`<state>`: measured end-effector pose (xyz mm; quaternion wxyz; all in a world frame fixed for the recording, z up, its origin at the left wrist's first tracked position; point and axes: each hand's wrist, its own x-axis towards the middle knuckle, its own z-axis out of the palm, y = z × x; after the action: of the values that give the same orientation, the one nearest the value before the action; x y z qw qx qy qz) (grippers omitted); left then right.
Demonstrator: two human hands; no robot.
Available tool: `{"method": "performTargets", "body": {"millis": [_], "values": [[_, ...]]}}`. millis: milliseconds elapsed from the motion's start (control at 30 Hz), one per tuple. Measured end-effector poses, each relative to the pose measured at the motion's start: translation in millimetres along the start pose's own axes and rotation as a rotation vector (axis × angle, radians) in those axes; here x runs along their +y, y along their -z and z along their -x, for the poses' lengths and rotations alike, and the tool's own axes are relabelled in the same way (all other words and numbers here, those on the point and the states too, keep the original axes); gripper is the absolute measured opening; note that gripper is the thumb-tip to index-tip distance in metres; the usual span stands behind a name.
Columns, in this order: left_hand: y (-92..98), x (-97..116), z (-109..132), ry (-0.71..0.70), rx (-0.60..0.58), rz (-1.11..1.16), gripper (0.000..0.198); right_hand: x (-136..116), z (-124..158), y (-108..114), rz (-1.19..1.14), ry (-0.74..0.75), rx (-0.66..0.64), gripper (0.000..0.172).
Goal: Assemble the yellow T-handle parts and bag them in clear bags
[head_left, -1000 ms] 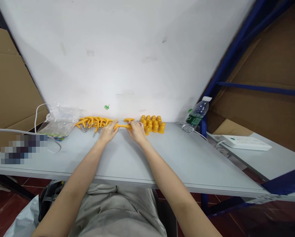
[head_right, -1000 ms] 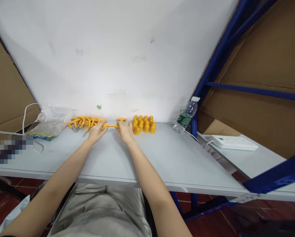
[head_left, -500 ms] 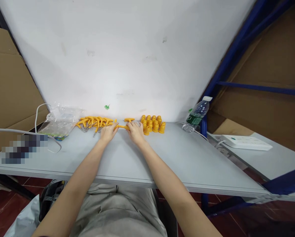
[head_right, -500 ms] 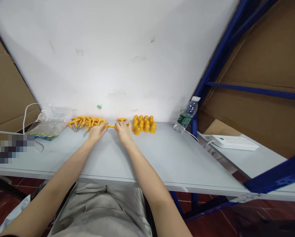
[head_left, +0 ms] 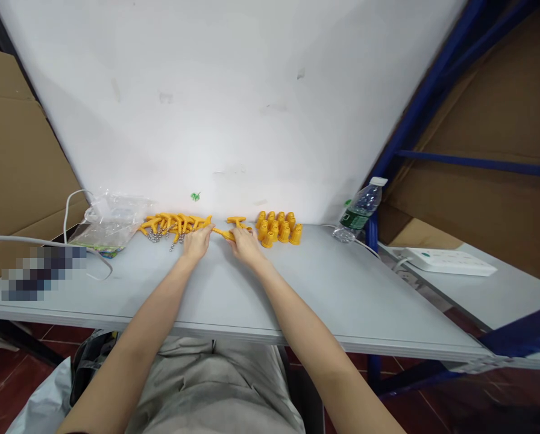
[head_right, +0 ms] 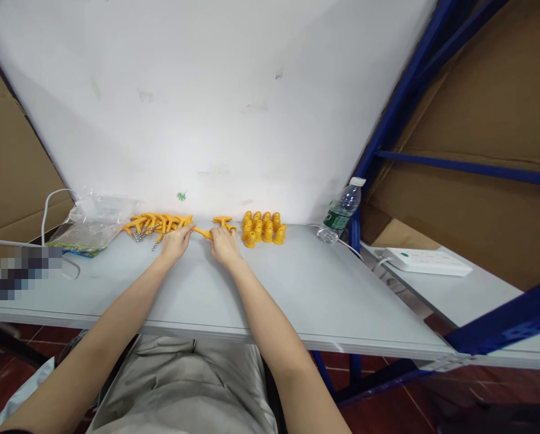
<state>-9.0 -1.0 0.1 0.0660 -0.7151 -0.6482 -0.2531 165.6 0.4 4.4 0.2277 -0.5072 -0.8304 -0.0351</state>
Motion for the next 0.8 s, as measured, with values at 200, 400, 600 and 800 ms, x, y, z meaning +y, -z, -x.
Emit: {"method": "performTargets", "body": {"millis": [200, 400, 600, 800], "values": [[1.4, 0, 1, 0.043, 0.009, 0.014, 0.040, 8, -2, -5, -0.099, -0.007, 0.053, 0.024], [-2.7, 2, 0, -0.027, 0.013, 0.026, 0.045, 14, -3, -10, -0.320, -0.052, 0.193, 0.030], [0.9, 2, -1, -0.034, 0.078, -0.028, 0.044, 11, -4, -9, -0.489, -0.090, 0.138, 0.028], [-3.2, -3, 0, -0.018, 0.044, 0.017, 0.048, 6, -2, -5, -0.269, -0.038, 0.040, 0.025]]}}
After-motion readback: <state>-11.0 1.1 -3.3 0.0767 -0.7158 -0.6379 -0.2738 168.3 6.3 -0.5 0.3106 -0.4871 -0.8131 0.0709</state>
